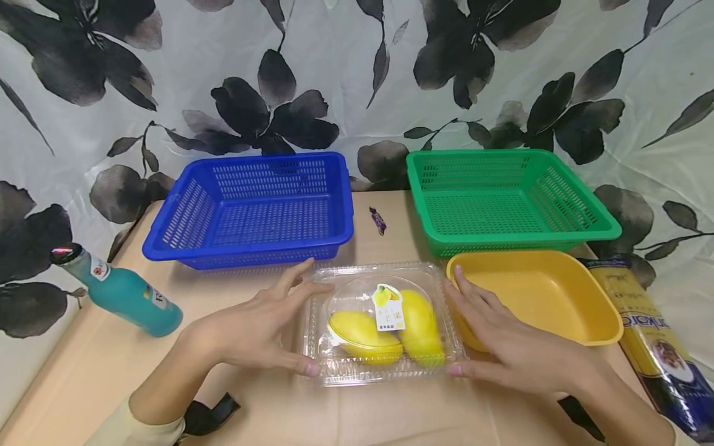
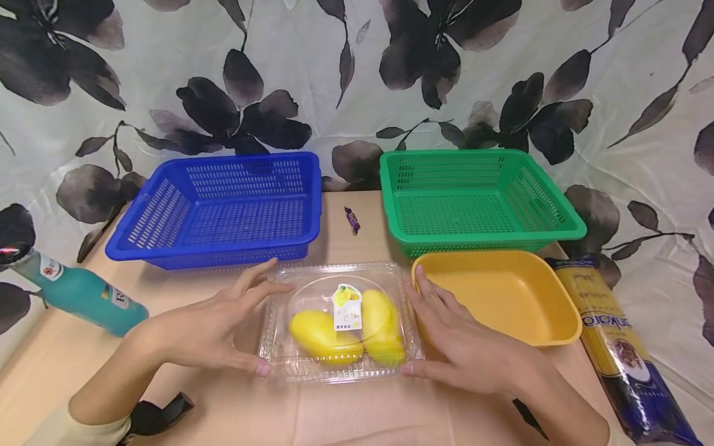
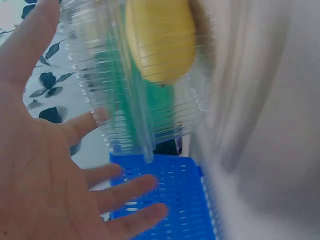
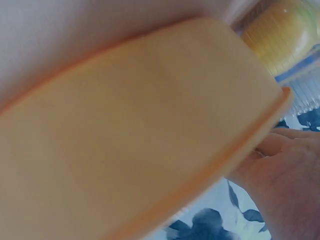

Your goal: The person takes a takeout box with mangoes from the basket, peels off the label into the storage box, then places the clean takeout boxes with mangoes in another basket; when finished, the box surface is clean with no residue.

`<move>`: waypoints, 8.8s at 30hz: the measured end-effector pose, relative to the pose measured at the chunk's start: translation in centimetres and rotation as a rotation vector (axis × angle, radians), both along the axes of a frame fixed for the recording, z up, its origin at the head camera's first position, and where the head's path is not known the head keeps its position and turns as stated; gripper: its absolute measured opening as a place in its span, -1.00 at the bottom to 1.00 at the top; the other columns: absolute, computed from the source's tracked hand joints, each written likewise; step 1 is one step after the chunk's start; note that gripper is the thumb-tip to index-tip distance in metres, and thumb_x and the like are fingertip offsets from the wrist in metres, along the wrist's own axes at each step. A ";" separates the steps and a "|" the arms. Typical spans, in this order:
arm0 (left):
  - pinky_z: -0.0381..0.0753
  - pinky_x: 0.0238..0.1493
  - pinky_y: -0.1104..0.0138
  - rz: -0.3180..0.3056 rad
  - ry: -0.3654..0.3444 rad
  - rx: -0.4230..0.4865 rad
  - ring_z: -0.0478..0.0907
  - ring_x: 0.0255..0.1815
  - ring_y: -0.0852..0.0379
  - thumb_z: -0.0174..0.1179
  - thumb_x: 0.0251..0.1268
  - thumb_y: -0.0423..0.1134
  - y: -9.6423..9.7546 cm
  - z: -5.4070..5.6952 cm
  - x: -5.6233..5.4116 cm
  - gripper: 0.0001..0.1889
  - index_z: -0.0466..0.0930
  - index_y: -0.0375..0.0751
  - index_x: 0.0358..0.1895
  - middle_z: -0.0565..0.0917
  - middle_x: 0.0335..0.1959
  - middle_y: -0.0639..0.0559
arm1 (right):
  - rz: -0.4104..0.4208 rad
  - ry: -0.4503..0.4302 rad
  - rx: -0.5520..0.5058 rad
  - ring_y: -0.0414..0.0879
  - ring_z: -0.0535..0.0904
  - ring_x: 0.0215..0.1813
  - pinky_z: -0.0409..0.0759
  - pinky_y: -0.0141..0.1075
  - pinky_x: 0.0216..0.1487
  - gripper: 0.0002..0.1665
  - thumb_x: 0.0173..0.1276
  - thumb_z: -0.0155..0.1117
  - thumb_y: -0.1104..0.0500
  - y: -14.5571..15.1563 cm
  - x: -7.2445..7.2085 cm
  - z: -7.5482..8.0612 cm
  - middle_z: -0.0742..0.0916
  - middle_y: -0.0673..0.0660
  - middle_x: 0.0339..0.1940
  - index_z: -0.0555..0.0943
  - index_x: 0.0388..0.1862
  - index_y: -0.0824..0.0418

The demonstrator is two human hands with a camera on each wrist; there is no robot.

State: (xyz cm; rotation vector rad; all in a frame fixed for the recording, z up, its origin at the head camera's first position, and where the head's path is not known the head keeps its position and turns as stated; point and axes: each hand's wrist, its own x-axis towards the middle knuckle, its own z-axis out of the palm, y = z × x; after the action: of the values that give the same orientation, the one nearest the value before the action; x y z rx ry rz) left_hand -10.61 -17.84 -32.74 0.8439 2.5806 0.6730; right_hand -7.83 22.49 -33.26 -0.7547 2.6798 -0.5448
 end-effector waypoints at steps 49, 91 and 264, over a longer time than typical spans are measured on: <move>0.13 0.41 -0.44 -0.081 0.003 0.165 -0.20 0.65 -0.25 0.57 -0.25 0.39 0.8 -3.3 -1.6 0.33 -0.13 0.40 0.64 -0.27 0.66 0.00 | 0.330 0.603 -0.026 0.11 0.04 0.68 0.39 0.24 0.43 -0.16 0.42 0.26 -0.33 -9.2 -4.2 -0.5 0.27 0.03 0.67 0.36 0.58 -0.06; 0.12 0.42 -0.44 -0.075 -0.012 0.184 -0.24 0.64 -0.24 0.60 -0.26 0.34 0.9 -3.0 -1.6 0.34 -0.10 0.32 0.64 -0.27 0.66 -0.06 | 0.446 0.377 -0.071 -0.03 0.46 0.49 0.50 0.03 0.40 -0.34 0.46 0.34 -0.11 -5.8 -5.4 0.9 0.57 -0.07 0.46 0.49 0.49 -0.03; 0.05 0.45 -0.42 -0.030 -0.085 0.162 -0.30 0.67 -0.17 0.59 -0.32 0.41 0.6 -3.0 -1.5 0.35 -0.12 0.49 0.62 -0.32 0.67 0.04 | 0.149 -0.050 -0.133 -0.27 0.63 0.01 0.67 -0.38 0.01 -0.83 0.44 0.38 0.19 13.6 -8.7 -2.0 0.76 -0.17 -0.13 0.71 -0.22 -0.15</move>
State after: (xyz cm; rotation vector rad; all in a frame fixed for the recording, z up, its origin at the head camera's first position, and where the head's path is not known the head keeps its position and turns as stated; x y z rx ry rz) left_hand -12.16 -17.28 -35.75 0.8808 2.4584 0.8983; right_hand -16.56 36.06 -35.24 -0.9560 2.5353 -0.6989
